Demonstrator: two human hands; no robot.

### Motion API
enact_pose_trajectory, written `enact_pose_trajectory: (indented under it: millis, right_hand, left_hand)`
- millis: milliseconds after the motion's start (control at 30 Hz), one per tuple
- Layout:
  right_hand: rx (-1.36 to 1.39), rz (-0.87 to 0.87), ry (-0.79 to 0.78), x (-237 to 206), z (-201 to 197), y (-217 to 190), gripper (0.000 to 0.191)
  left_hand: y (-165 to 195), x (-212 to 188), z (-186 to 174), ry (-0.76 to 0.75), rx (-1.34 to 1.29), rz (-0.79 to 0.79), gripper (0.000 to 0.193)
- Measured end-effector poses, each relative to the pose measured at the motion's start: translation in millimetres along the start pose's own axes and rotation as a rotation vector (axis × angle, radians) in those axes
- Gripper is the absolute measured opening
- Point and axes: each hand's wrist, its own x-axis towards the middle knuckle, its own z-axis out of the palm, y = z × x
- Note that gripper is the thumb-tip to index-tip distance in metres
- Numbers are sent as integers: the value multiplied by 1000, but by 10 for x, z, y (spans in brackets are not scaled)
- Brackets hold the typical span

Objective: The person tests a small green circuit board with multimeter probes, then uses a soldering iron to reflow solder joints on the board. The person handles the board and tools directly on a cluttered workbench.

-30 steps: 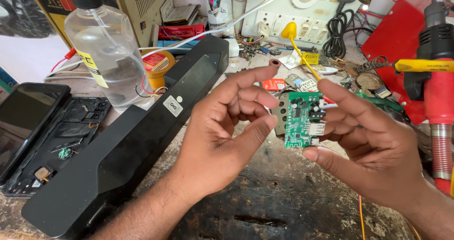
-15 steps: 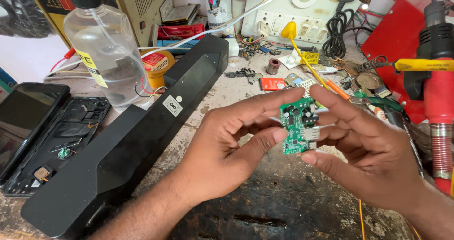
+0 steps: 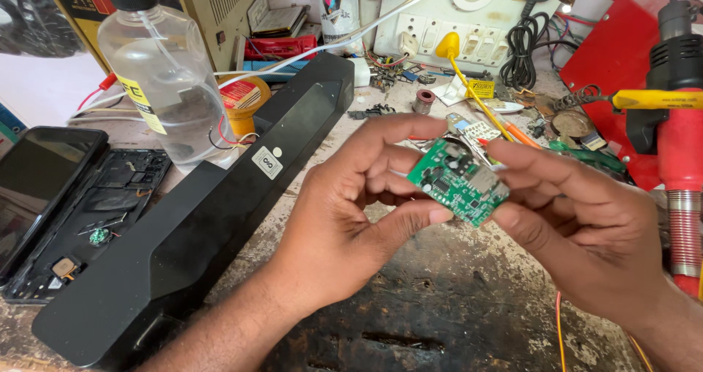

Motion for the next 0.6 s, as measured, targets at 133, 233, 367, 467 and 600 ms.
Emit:
enact_pose_trajectory:
  millis: [133, 233, 367, 467, 600]
  right_hand:
    - [50, -31, -1, 4, -9, 36, 50]
    - [123, -88, -61, 13, -26, 30, 46]
    - [-38, 26, -10, 42, 13, 70, 26]
    - [170, 44, 7, 81, 12, 128, 25]
    - [215, 23, 0, 60, -9, 165, 25]
  left_hand:
    - [3, 1, 7, 27, 117, -5, 53]
    - [-16, 22, 21, 128, 225, -64, 39]
    - [-15, 11, 44, 182, 300, -150, 20]
    - [-17, 13, 62, 182, 301, -161, 18]
    - [-13, 20, 73, 174, 264, -136, 18]
